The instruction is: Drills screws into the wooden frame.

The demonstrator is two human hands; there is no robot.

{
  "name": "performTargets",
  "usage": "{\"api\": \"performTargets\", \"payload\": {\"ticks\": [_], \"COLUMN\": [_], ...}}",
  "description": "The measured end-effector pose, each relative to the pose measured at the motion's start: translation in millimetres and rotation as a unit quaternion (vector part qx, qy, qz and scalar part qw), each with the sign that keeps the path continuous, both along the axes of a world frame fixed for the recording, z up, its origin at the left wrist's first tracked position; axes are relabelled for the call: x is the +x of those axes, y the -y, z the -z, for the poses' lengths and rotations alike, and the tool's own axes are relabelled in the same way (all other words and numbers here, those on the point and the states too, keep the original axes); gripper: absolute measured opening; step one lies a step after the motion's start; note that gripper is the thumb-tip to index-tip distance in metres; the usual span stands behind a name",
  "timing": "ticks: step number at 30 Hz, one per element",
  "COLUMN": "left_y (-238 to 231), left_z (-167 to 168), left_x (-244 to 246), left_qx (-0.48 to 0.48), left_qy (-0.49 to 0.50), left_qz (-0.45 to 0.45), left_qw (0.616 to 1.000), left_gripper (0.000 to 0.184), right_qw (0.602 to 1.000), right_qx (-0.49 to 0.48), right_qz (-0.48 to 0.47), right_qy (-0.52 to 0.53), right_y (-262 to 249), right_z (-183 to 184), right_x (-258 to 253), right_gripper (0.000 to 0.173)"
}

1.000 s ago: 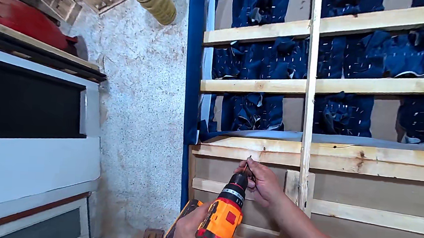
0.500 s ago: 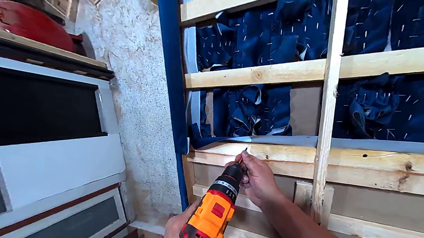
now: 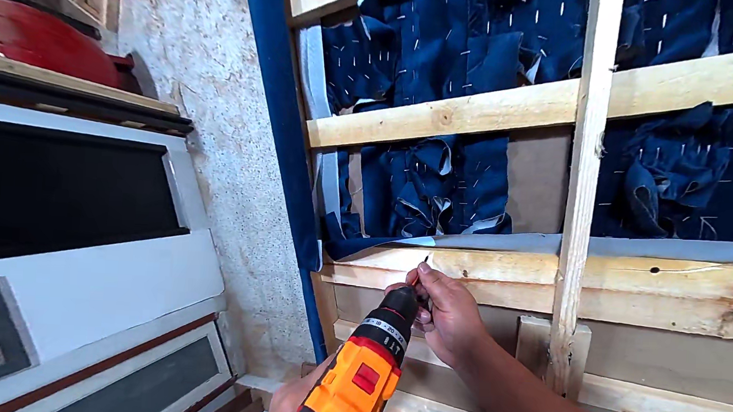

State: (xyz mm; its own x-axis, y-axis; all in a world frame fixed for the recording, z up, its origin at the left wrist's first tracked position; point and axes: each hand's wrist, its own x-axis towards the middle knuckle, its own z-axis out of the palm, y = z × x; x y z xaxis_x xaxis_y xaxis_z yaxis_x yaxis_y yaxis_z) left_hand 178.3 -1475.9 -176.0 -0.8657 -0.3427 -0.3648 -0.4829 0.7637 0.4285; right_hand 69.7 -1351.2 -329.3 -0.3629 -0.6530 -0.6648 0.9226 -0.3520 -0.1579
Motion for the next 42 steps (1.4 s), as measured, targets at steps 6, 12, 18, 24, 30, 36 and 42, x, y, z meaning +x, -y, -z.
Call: {"api": "performTargets", "payload": {"ticks": [6,12,18,24,30,36,42], "left_y": [2,4,3,3,0,-7,-13], "left_z": [8,6,12,10,15,12,13], "left_x": [18,21,29,26,30,14,4], "left_qx": [0.045,0.02,0.025,0.008,0.019,0.009,0.06], "left_qy": [-0.04,0.006,0.024,0.051,0.048,0.053,0.001], "left_qz": [-0.004,-0.005,0.001,0.013,-0.008,-0.018,-0.049], "left_qw": [0.998,1.0,0.999,0.999,0.999,0.998,0.997], "left_gripper": [0.046,0.049,0.048,0.05,0.048,0.047,0.034], "right_qw": [1.0,1.0,1.0,1.0,1.0,1.0,1.0], "right_qx": [-0.011,-0.004,-0.015,0.001,-0.002,0.004,0.009], "right_qz": [-0.009,-0.016,-0.007,0.003,0.009,0.014,0.024], "right_qy": [-0.021,-0.002,-0.01,-0.006,-0.016,-0.008,0.008], "right_y": [-3,-1,-3,-1,-1,0,1], "right_z": [3,1,3,1,0,0,0], "right_x": [1,-1,0,1,1,0,-1], "right_gripper": [0.042,0.043,0.044,0.045,0.047,0.048,0.048]}}
